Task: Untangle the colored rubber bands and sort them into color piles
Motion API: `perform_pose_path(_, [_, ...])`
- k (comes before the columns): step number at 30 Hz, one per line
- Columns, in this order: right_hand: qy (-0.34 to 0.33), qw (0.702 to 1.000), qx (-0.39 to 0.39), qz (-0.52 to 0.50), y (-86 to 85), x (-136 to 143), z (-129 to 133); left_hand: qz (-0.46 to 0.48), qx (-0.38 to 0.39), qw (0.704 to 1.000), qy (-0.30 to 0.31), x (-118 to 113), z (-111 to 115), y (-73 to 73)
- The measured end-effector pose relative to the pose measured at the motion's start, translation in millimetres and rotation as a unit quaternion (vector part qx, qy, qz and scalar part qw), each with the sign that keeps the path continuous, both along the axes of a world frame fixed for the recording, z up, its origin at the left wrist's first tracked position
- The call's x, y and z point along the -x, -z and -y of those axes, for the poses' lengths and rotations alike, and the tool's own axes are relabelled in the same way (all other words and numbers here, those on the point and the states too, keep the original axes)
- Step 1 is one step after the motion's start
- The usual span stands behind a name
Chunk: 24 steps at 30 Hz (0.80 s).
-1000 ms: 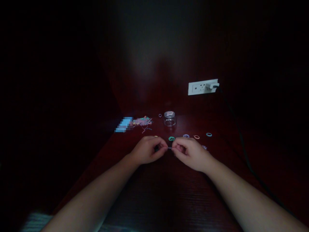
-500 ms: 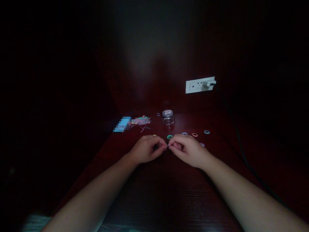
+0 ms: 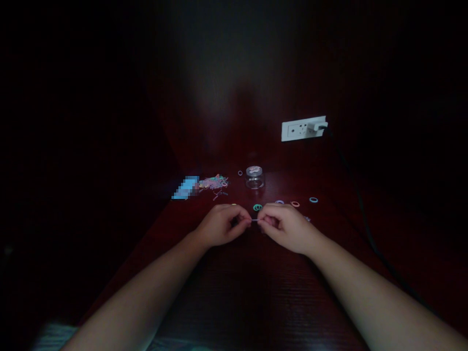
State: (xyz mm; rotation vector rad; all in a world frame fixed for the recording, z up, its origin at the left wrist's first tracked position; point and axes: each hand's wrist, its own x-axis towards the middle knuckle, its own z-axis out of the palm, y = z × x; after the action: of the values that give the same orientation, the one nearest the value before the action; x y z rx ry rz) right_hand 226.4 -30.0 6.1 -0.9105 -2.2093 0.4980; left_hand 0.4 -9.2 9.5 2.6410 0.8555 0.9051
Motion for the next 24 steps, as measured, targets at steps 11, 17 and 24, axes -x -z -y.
perform_pose_path(11, [0.006,0.999,-0.044,-0.012,4.8,2.5,-3.5,-0.003,0.010,1.000,0.007,-0.7,-0.6,1.2])
perform_pose_path(17, [0.008,0.999,-0.047,-0.011,1.7,1.5,-3.1,-0.001,0.009,1.000,0.011,-1.1,0.9,-0.8])
perform_pose_path(24, [0.020,0.999,-0.037,-0.004,-1.2,0.5,-0.9,-0.009,0.007,1.000,0.005,-1.1,0.6,-1.4])
